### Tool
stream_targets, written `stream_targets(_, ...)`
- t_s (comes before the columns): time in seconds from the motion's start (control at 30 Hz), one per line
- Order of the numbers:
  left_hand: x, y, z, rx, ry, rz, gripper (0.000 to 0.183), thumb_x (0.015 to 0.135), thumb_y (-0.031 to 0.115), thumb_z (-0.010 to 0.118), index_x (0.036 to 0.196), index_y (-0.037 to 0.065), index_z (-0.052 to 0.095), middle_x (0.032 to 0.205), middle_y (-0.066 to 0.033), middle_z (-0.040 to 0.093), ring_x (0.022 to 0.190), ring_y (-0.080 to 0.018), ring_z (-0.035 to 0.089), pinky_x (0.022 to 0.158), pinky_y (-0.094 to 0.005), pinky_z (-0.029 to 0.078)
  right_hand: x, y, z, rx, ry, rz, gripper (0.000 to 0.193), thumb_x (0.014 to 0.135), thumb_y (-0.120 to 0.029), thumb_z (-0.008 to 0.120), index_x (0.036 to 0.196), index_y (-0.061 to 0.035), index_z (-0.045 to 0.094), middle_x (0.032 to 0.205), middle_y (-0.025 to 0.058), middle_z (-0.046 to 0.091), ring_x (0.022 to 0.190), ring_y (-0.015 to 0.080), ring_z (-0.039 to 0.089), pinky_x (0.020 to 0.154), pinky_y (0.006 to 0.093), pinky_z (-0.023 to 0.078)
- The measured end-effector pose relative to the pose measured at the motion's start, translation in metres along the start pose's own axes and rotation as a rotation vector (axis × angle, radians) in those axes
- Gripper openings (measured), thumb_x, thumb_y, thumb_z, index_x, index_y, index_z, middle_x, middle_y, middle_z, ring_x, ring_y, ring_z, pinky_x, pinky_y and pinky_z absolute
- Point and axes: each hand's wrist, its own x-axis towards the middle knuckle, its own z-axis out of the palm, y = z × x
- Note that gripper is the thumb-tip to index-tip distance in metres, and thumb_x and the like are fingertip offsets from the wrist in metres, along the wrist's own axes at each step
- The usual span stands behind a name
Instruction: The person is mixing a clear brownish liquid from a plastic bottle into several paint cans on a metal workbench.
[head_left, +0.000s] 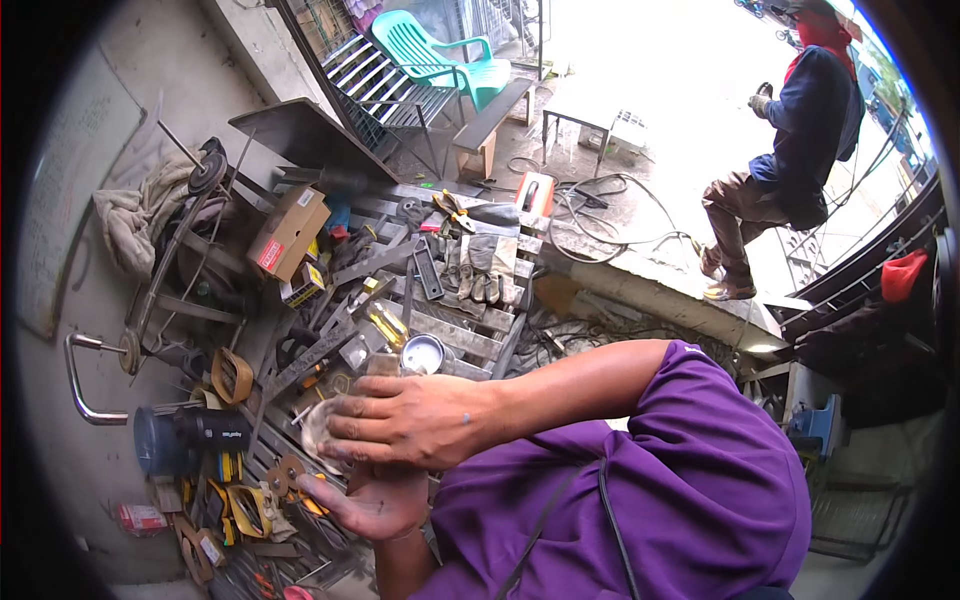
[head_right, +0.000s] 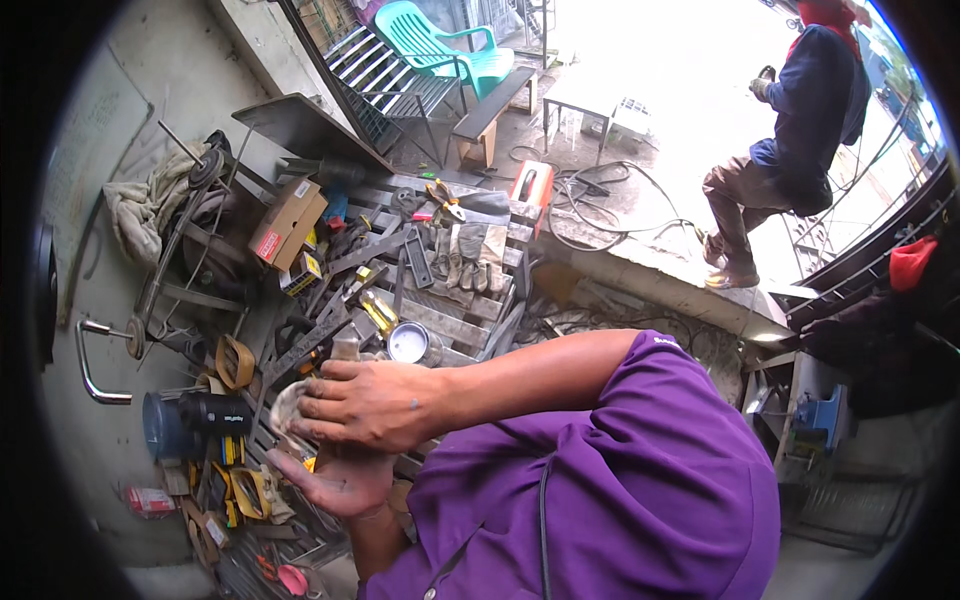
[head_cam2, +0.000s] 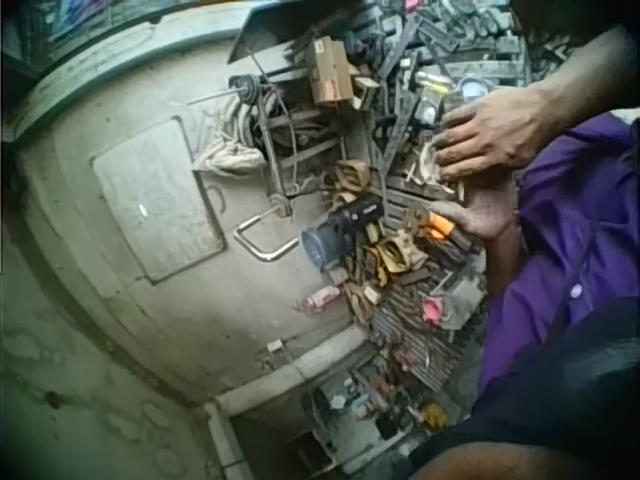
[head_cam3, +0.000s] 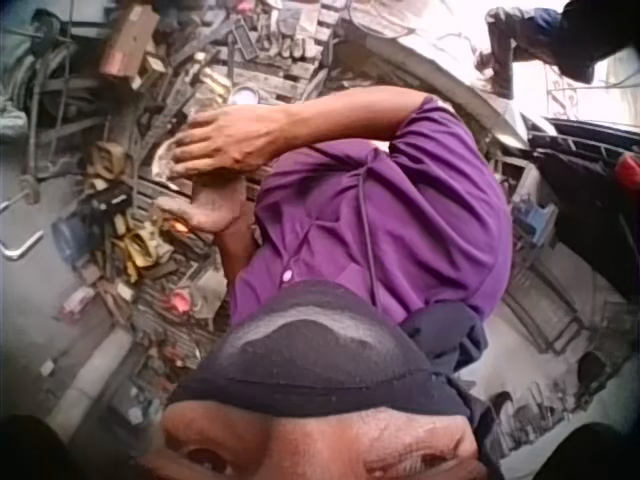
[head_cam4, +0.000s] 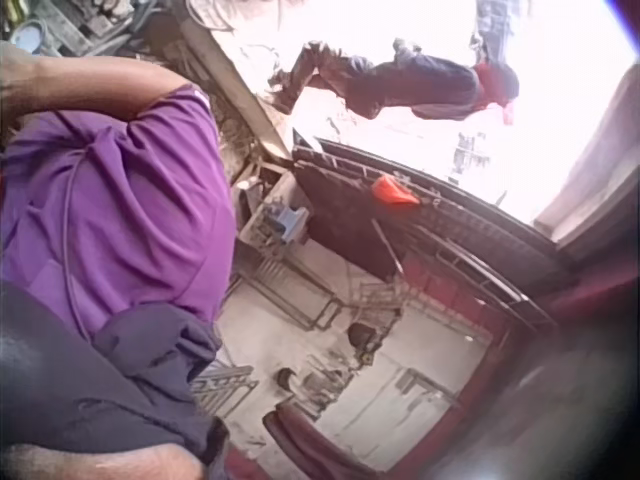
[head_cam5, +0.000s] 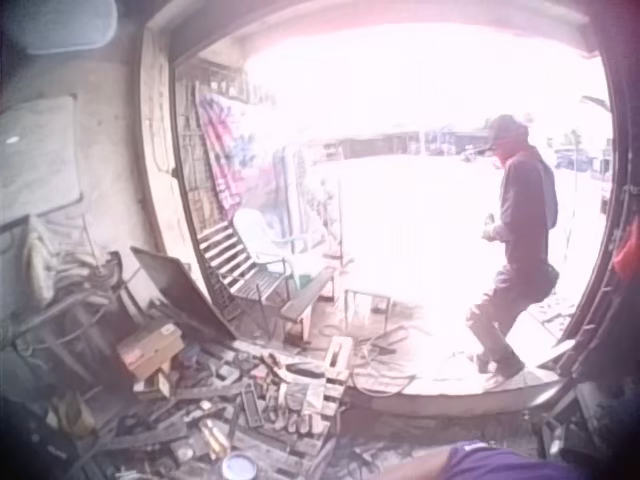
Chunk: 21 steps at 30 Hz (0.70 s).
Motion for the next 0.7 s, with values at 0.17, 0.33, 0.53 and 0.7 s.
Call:
stream_targets(0.17,0.01,-0.004,-0.005,0.123,-0.397,-0.182,0.105,0.093,0.096,0.041,0.145,0.005,0.054,0.161,-0.0125,0.046,0.152,-0.0279,0.038,0.129,-0.0495,0.024,-0.012,0.01,-0.012,0.043,-0.065,0.067,0.032,0.09,-0.033,0.069,0.103,-0.0052,0.065,0.097,0.0084,0.064,0.096,0.0293,0.066,0.081,0.0482,0.053)
stream_targets(0.33,0.01,-0.016,-0.001,0.341,-0.471,-0.07,0.12,0.085,0.098,0.052,0.165,0.011,0.031,0.172,-0.0148,0.029,0.159,-0.03,0.028,0.131,-0.0504,0.02,-0.015,0.005,-0.001,0.308,0.247,0.264,0.023,0.095,-0.022,0.074,0.09,-0.0045,0.061,0.08,0.0135,0.062,0.075,0.0362,0.064,0.066,0.0459,0.053)
stream_targets(0.53,0.021,-0.013,0.019,0.367,-0.155,-0.239,0.112,0.1,0.082,0.049,0.173,0.003,0.017,0.176,-0.0159,0.029,0.162,-0.0325,0.03,0.132,-0.0535,0.023,-0.006,-0.003,-0.022,0.463,0.517,0.589,0.023,0.109,-0.026,0.063,0.11,-0.0034,0.067,0.096,0.0173,0.067,0.087,0.0363,0.067,0.076,0.0457,0.054)
stream_targets(0.7,0.034,-0.019,0.035,-0.011,0.211,-0.173,0.064,0.119,0.045,0.037,0.176,0.022,0.019,0.176,-0.0101,0.035,0.161,-0.0313,0.037,0.131,-0.0536,0.031,-0.017,-0.007,0.01,-0.125,-0.138,0.258,0.067,0.093,-0.042,0.062,0.143,0.0018,0.066,0.167,0.0282,0.044,0.161,0.0455,0.034,0.131,0.0679,0.02)
